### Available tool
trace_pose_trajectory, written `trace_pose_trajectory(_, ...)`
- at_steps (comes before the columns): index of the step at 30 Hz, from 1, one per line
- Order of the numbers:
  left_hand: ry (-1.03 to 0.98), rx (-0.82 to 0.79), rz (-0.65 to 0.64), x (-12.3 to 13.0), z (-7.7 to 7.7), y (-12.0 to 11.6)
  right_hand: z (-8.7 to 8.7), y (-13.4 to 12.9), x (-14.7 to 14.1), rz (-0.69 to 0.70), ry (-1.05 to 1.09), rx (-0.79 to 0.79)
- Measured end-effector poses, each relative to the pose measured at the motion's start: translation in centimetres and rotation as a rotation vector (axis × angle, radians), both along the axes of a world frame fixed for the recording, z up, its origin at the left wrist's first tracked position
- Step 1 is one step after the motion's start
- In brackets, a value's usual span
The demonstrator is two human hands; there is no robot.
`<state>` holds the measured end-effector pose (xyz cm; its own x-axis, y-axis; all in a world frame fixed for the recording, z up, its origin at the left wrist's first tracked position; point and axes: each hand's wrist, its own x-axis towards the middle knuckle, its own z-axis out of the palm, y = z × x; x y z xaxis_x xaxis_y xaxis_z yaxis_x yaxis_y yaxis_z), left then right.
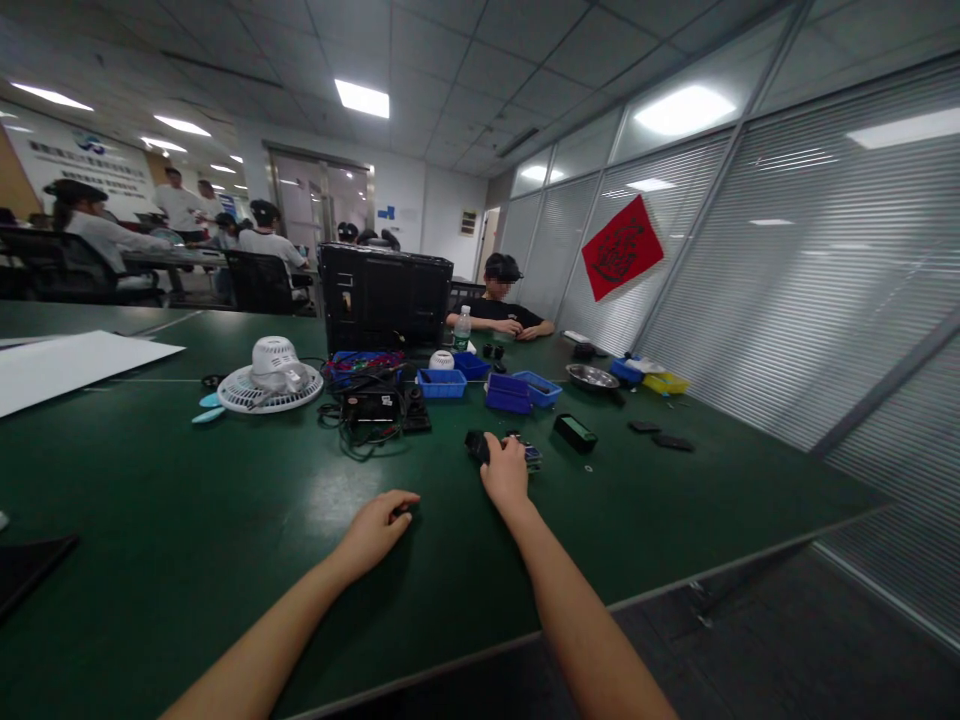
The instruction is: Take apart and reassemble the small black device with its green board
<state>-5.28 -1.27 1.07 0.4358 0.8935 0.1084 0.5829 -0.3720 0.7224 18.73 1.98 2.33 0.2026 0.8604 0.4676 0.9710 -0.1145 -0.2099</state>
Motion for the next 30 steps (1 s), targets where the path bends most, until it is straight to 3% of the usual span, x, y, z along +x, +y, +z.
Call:
trace_pose_trajectory(3,0.012,-0.012,0.002,0.1,0.3,-0.1,0.0,-0.5,-1.3,-0.037,-0.188,-0.038)
trace_pose_trajectory(7,0.014,-0.004,0.001,0.0,0.3,-0.2,-0.2,-0.9,-3.1,0.079,-0.321,-0.055)
trace_pose_trajectory(11,-0.005,0.017,-0.012,0.0,-0.2,0.1,-0.3,-1.2,-4.4,0.215,-0.3,-0.023)
trace_pose_trajectory(14,-0.01,0.014,-0.009,0.0,-0.3,0.2,0.1,-1.1,-3.9,0.268,-0.147,0.087)
trace_pose_trajectory(18,-0.01,0.012,-0.008,-0.1,-0.2,0.2,0.8,-0.1,0.3,0.094,0.201,0.229)
trace_pose_trajectory(21,-0.004,0.013,-0.007,-0.1,-0.1,0.1,0.9,0.6,5.4,-0.207,0.428,0.293)
trace_pose_trajectory(23,0.0,0.007,-0.006,-0.1,-0.1,0.0,0.6,0.9,8.3,-0.351,0.553,0.217)
trace_pose_trajectory(25,0.004,0.002,-0.009,-0.1,0.0,0.0,0.3,1.0,10.0,-0.38,0.596,0.114)
trace_pose_trajectory(27,0.007,-0.001,-0.011,0.0,0.1,-0.1,0.0,1.1,10.2,-0.357,0.573,-0.041)
trace_pose_trajectory(30,0.013,-0.004,-0.008,0.0,0.3,-0.1,-0.1,1.2,8.3,-0.336,0.41,-0.282)
